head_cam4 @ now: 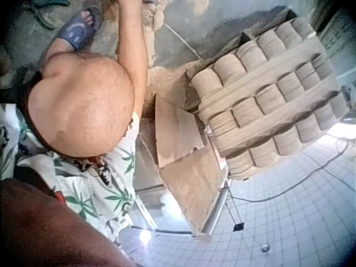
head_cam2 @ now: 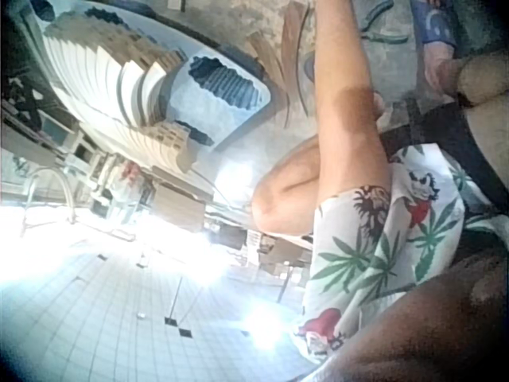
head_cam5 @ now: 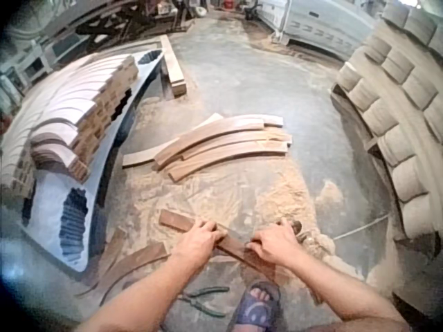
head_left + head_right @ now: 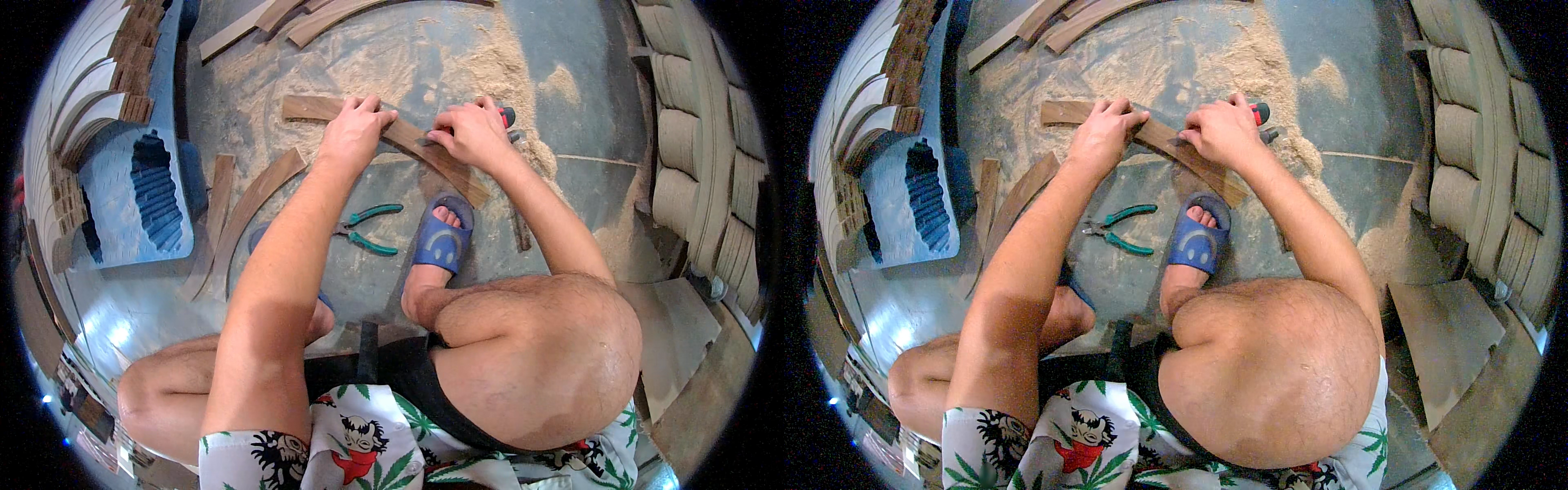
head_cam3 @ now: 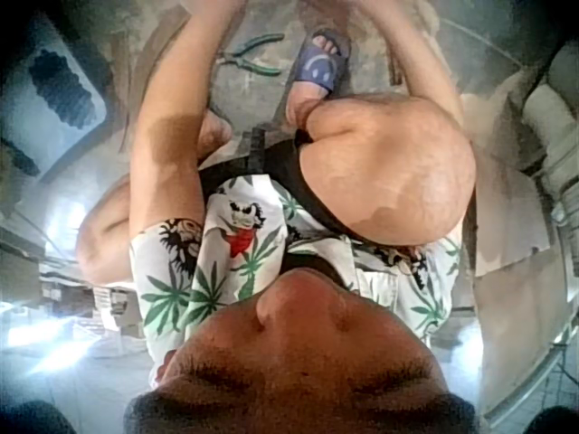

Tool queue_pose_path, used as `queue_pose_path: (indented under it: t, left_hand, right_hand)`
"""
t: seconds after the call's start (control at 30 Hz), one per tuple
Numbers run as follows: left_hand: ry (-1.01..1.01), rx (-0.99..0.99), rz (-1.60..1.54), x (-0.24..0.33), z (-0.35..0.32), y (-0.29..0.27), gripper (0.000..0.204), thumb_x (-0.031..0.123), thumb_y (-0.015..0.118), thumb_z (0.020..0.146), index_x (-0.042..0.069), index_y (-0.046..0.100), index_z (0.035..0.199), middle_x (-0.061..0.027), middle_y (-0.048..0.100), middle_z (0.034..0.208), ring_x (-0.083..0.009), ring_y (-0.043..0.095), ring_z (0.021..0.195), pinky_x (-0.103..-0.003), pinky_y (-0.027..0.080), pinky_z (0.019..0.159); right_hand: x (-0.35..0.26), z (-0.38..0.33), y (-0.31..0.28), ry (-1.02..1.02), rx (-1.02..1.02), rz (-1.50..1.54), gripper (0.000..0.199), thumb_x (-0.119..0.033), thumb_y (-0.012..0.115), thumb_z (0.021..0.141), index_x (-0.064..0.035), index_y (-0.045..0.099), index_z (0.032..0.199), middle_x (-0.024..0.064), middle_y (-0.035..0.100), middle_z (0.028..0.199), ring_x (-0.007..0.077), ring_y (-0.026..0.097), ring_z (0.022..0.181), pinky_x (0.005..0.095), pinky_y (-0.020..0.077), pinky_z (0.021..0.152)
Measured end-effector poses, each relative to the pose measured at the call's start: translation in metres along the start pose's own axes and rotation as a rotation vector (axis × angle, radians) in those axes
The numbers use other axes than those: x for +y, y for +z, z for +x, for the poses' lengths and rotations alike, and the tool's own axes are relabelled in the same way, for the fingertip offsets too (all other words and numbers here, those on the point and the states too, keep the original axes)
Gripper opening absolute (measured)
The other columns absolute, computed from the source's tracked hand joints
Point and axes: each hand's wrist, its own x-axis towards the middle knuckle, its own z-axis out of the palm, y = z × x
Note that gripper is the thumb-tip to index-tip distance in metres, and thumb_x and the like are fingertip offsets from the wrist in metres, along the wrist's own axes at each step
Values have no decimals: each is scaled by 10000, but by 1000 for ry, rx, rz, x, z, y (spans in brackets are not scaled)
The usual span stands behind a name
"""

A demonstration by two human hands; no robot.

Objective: The person handles curved wooden slats on a workshop floor, using a hammer and a pair of pliers to strike and adjust the wood pieces.

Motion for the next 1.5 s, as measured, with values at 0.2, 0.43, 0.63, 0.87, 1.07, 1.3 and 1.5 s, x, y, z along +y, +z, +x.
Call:
queue_pose_path:
  t: [0.2,0.43,0.63,0.87,1.07,1.3,1.5]
  left_hand:
    - [-30,-7,-2,4,0,-6,467,82,688,1013,274,812,1420,-69,684,1378,-338,636,1310,-451,607,1098]
    - [-28,-20,54,6,-1,-9,437,137,701,1032,300,797,1426,-32,666,1322,-316,647,1280,-462,662,987]
    - [12,-4,126,1,-2,-7,435,178,713,1035,336,789,1434,-2,661,1307,-289,654,1272,-457,679,940]
    - [24,-28,116,-3,-1,-6,423,207,721,1041,349,788,1434,9,664,1302,-284,661,1252,-444,682,924]
    - [55,12,103,-6,-1,-7,401,214,730,1044,344,795,1417,9,676,1289,-287,663,1240,-447,674,916]
    - [29,17,106,-4,-1,-5,386,216,734,1038,345,805,1395,6,676,1278,-292,665,1225,-448,676,902]
    - [47,14,132,-4,1,-3,365,240,717,1050,349,813,1385,0,666,1247,-299,663,1199,-454,684,878]
  right_hand:
    - [-5,9,0,-13,-20,-62,255,-419,784,1017,-176,860,1008,16,794,1010,264,736,1089,495,402,1066]
    - [-11,18,1,-41,-49,-114,229,-388,803,997,-165,851,981,18,791,1035,256,715,1118,495,404,1056]
    - [-15,22,1,-50,-68,-176,224,-367,794,1001,-152,838,957,21,778,1031,255,708,1140,507,403,1040]
    - [-15,18,-1,-97,13,-168,238,-383,790,1008,-150,828,981,25,775,1056,268,709,1146,535,428,1022]
    - [-19,17,-7,-51,-15,-156,234,-393,791,1018,-160,814,1013,13,774,1071,263,713,1133,518,435,1023]
    - [-19,17,-1,-78,-4,-156,236,-392,790,1020,-156,811,1010,10,769,1062,255,704,1157,519,430,1027]
    - [-14,17,6,24,-87,-62,274,-416,789,1018,-150,854,1016,33,806,1103,282,721,1170,548,430,1019]
